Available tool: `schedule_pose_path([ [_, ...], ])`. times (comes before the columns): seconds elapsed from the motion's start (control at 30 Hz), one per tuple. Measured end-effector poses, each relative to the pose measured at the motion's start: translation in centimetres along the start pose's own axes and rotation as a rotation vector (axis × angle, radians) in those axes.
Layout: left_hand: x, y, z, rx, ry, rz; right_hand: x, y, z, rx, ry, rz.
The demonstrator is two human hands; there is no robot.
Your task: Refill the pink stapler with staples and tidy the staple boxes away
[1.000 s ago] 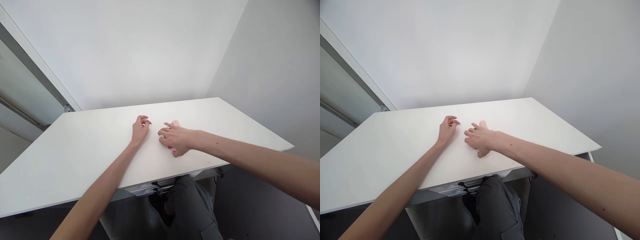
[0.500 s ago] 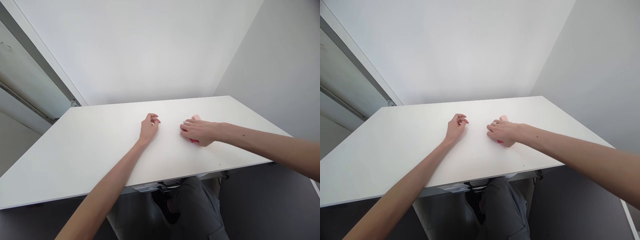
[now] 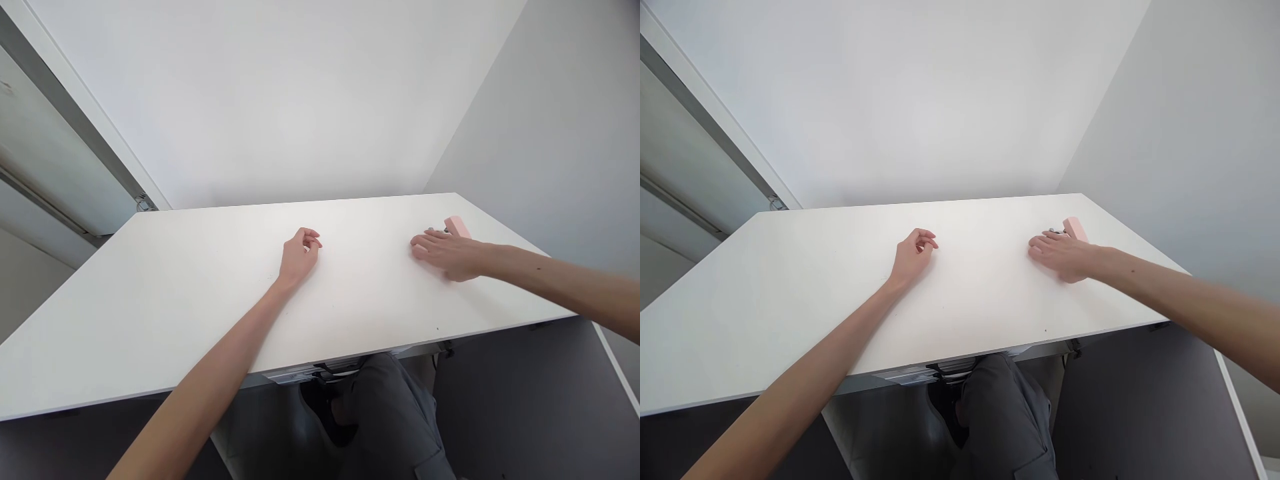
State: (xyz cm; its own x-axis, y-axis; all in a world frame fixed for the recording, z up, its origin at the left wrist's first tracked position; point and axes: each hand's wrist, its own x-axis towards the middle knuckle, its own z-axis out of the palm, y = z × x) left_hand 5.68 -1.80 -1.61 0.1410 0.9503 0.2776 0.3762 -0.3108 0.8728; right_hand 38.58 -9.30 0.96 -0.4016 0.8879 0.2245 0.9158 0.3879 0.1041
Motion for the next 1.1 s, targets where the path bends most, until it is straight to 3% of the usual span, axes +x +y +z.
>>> schedule_pose_path([
  [0.17, -0.2, 0.4, 0.1, 0.036, -0.03, 0.03, -0.6, -4.4, 2.6, 0.165, -0.023, -0.019],
  [0.3, -0.2, 0.4, 0.1, 0.046, -0.062, 0.042, -0.7, -6.3, 4.3, 0.314, -0.048, 0.022],
  [0.73, -0.1, 1.6, -0.2, 0.03, -0.158, -0.069, 4.8, -5.7, 5.9, 0.401, -0.077, 0.158],
  [1.1, 0.0, 1.7, -0.1, 0.043, -0.203, -0.06, 5.3, -5.5, 6.2, 0.403, -0.081, 0.178],
])
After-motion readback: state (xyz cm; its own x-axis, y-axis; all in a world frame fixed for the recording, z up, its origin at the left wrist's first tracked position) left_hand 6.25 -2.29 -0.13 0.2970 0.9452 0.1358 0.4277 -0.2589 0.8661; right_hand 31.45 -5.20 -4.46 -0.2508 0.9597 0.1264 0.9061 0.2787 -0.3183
